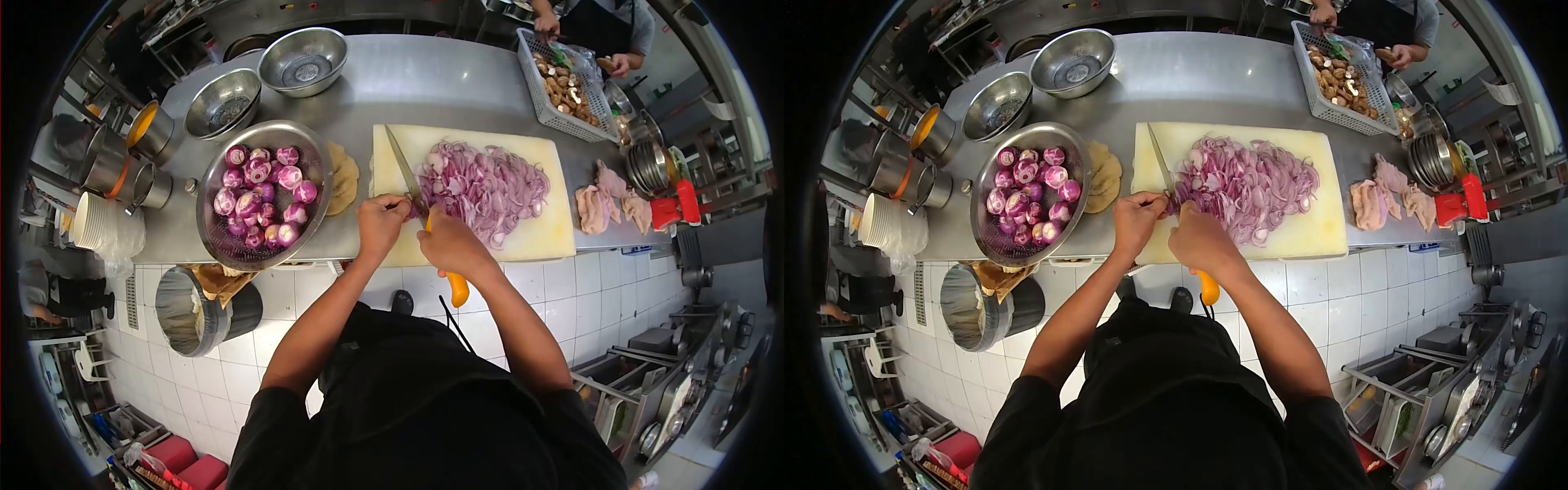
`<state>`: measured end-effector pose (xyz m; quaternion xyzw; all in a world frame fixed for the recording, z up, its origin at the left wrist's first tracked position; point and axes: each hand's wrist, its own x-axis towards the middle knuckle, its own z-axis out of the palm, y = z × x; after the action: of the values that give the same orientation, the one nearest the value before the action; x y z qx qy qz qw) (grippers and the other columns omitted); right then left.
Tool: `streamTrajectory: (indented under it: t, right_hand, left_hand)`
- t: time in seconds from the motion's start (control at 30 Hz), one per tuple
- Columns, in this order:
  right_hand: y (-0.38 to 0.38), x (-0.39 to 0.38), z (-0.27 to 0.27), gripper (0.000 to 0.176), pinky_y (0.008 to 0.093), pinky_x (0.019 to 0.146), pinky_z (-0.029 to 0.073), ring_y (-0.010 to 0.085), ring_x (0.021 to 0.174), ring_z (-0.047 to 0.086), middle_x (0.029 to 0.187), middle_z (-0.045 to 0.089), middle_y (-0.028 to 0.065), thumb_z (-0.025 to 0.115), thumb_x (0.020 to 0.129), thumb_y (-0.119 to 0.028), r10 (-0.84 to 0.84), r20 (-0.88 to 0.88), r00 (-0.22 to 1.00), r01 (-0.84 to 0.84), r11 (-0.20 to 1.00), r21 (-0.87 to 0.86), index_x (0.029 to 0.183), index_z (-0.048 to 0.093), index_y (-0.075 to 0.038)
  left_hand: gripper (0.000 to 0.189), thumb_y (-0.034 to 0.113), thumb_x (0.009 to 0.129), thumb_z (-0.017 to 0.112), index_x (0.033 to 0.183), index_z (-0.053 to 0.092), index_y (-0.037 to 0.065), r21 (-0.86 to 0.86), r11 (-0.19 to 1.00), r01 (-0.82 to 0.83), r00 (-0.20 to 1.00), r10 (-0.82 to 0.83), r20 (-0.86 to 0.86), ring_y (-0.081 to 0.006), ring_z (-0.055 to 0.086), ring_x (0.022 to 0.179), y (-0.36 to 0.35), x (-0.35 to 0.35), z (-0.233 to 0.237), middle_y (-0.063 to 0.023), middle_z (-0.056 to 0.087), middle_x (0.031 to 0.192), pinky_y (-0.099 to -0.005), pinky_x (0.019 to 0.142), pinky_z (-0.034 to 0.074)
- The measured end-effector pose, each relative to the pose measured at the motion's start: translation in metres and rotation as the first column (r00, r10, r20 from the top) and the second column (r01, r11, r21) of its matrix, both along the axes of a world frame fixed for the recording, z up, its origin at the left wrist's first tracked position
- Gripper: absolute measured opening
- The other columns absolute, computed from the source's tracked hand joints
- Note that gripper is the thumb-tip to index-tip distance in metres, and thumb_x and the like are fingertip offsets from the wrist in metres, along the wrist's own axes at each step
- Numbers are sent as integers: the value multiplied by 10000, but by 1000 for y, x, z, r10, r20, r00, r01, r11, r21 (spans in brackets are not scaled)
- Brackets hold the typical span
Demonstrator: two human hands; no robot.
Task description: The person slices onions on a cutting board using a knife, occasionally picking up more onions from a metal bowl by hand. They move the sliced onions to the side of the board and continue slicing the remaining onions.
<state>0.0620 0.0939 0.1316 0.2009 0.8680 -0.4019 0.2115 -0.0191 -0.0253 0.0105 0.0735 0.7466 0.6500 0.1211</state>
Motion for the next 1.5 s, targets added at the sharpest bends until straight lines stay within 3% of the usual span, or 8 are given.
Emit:
streamTrajectory:
  t: [0.17,0.23,0.43,0.63,0.77,0.87,1.1,1.5]
  right_hand:
    - [5,-11,-76,356,455,551,571,345,555,698,785,686,265,549,986,-152,42,-155,987,-27,995,95,1205,452,111]
    - [2,-9,-41,349,465,591,579,362,596,718,788,701,294,525,974,-139,-23,-96,995,22,1000,-10,1194,472,126]
    - [3,-4,8,354,449,588,578,352,585,715,770,703,271,524,972,-142,30,32,999,-31,999,13,1201,474,122]
    - [-3,-1,8,334,463,630,584,364,605,722,790,708,282,530,970,-148,8,32,999,-9,1000,23,1177,485,111]
    - [2,-10,-70,324,440,525,560,335,526,685,736,673,243,548,987,-159,41,-150,988,-26,994,102,1172,448,87]
    - [3,-14,-76,318,446,536,562,335,528,685,750,676,244,547,989,-170,30,-167,986,-16,996,82,1157,450,81]
    - [2,-1,9,359,449,582,581,346,566,708,782,696,270,517,961,-137,14,25,1000,-13,1000,-9,1216,470,111]
    - [-2,1,-2,340,450,534,564,335,522,684,750,678,250,549,979,-157,-5,3,1000,5,1000,-3,1175,465,107]
  left_hand:
    - [166,62,904,722,962,780,-82,41,999,-9,1000,9,6,-99,672,670,2,-1,-1,-71,747,770,-253,650,553]
    - [167,60,906,723,970,779,-85,51,998,-24,1000,23,19,-99,673,677,1,1,-4,-72,748,776,-254,655,554]
    - [163,66,925,726,973,779,-81,34,999,7,1000,-7,5,-101,672,694,1,0,-6,-76,748,790,-253,669,556]
    - [163,61,926,730,982,774,-86,41,999,2,1000,-3,18,-101,669,700,1,0,-8,-76,747,797,-254,676,559]
    - [152,42,928,722,982,773,-90,55,998,3,1000,-5,23,-103,671,701,1,-1,-5,-76,749,804,-253,682,562]
    - [151,44,931,719,982,774,-88,61,998,4,1000,-5,15,-104,672,697,-1,0,-10,-75,749,801,-254,676,561]
    - [170,78,936,729,976,778,-79,38,999,8,1000,-8,-4,-101,669,681,0,1,-5,-73,747,782,-254,655,554]
    - [176,106,890,724,932,790,-51,62,998,-14,999,17,-45,-108,692,634,0,0,-12,-88,749,709,-270,646,557]
